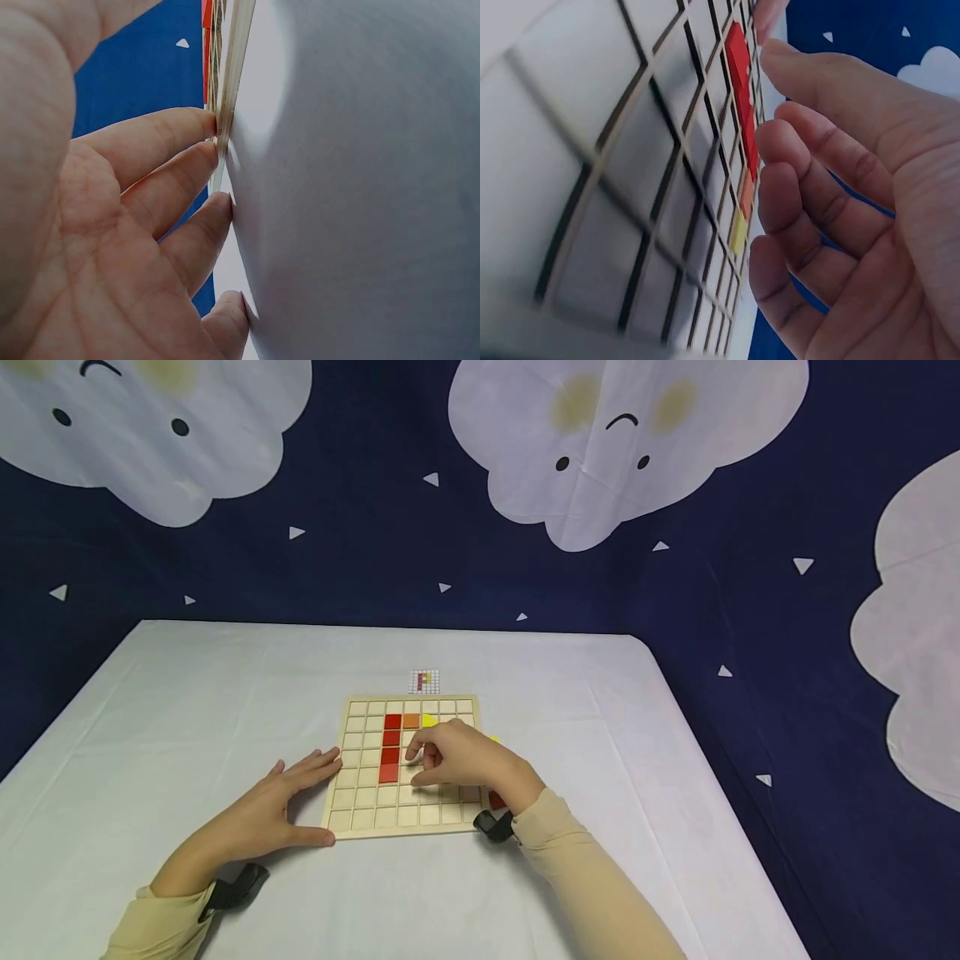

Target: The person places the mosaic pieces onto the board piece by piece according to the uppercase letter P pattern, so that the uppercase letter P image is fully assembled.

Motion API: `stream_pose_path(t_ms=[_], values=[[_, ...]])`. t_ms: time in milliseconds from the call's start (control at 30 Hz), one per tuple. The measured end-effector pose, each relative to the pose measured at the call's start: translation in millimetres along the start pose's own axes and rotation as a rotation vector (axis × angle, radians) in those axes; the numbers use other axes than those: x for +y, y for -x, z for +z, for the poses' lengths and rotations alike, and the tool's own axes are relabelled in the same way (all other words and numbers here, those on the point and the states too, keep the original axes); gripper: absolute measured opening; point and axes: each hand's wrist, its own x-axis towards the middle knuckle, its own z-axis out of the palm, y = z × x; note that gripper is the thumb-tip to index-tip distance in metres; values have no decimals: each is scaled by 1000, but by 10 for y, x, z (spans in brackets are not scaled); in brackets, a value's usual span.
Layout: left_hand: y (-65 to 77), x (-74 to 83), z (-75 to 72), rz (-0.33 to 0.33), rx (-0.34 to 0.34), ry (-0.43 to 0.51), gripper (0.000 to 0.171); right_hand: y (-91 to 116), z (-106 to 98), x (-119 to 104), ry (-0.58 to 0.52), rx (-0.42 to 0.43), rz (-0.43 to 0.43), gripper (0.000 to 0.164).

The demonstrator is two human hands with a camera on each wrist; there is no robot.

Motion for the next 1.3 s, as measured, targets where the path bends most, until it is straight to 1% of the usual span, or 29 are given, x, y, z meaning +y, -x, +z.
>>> stream_pose_path(t_ms=[100,300,433,633,833,900,1033,1133,1300], values=[[-5,-13,1,2,0,-3,104,116,-61,65,-37,-7,21,28],[-15,-20,-10,-7,1,-6,104,374,-171,216,-70,-11,59,30],[-18,-20,-18,-7,0,-6,103,564,-216,321,-95,-8,105,32],[-14,-23,-13,-7,0,-1,103,837,-220,492,-109,7,141,31],[-31,-24,0,-3,-8,-1,103,1077,-175,630,-85,44,188,30],[-33,-23,-1,1,-10,-2,103,1123,-151,652,-88,55,203,30],[-15,-32,-11,-4,-6,-6,103,1140,-98,673,-105,72,182,29],[-5,-38,-11,-10,-5,-5,103,1139,-74,670,-97,87,167,27],[-8,-26,-5,-13,-9,2,103,1153,-62,657,-72,115,168,23]])
